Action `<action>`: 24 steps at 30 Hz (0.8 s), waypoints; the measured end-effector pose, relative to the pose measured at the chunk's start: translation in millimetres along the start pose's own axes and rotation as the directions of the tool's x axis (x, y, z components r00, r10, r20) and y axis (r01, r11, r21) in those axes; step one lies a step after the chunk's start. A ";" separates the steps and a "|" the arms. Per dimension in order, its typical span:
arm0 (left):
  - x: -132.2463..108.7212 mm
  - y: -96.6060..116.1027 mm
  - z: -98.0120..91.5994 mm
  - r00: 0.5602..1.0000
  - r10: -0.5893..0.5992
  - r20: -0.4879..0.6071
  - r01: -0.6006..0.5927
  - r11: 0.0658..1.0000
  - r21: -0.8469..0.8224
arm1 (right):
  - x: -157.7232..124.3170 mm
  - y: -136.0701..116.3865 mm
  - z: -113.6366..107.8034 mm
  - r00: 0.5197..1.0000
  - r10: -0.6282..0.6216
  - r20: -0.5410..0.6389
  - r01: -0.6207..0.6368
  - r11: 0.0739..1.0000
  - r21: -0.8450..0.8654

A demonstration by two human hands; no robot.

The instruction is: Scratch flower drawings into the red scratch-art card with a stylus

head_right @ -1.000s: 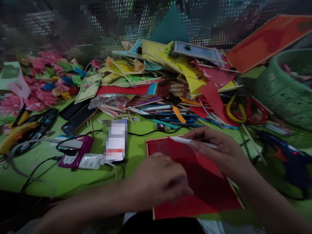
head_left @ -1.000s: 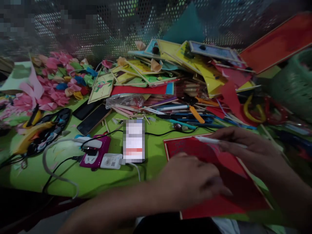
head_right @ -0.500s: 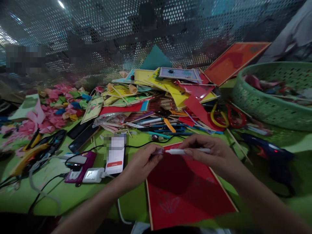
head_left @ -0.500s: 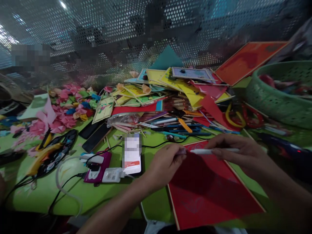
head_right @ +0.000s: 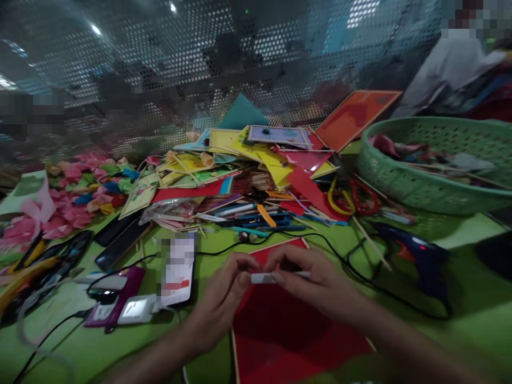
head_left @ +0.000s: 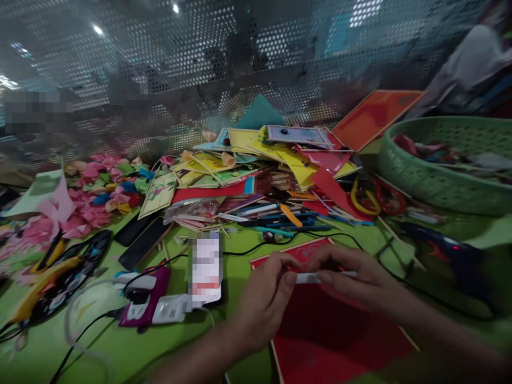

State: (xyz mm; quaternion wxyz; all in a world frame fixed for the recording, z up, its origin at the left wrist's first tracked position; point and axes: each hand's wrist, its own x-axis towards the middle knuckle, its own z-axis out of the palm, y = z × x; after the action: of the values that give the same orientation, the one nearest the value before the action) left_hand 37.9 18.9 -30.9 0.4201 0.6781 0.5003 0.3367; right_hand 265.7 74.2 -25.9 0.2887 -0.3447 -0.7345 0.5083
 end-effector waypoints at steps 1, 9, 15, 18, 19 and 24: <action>-1.5 -2.1 1.6 1.000 -0.006 -0.021 0.006 1.000 -0.013 | 0.0 -1.1 2.4 1.000 -0.016 0.006 0.016 1.000 0.008; -3.9 -19.3 12.6 0.999 0.022 -0.039 -0.024 0.998 -0.052 | 1.3 -2.3 11.2 0.998 -0.061 0.015 0.061 0.998 0.026; 3.2 -6.3 4.0 1.000 0.018 -0.006 -0.018 0.999 0.041 | 3.2 2.8 -9.2 1.000 -0.012 -0.028 0.011 0.998 -0.063; 4.3 1.1 -3.8 0.998 -0.014 -0.069 0.024 0.988 0.150 | 9.3 -2.0 -30.8 0.986 0.014 -0.163 -0.043 0.983 -0.177; 3.7 2.5 -5.0 0.996 -0.006 -0.088 0.022 0.983 0.183 | 13.9 -4.5 -37.0 0.977 0.023 -0.211 -0.078 0.964 -0.255; -1.1 -1.1 5.8 0.908 0.279 0.312 -0.390 0.835 0.388 | 68.5 -4.8 -47.8 0.975 -0.149 -0.165 -0.010 0.713 -0.701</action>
State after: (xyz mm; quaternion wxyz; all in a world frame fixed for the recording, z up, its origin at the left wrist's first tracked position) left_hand 42.2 16.6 -34.4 0.2472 0.8688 0.3808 0.1975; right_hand 260.9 154.0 -1.1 0.2318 -0.4514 -0.8497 0.1431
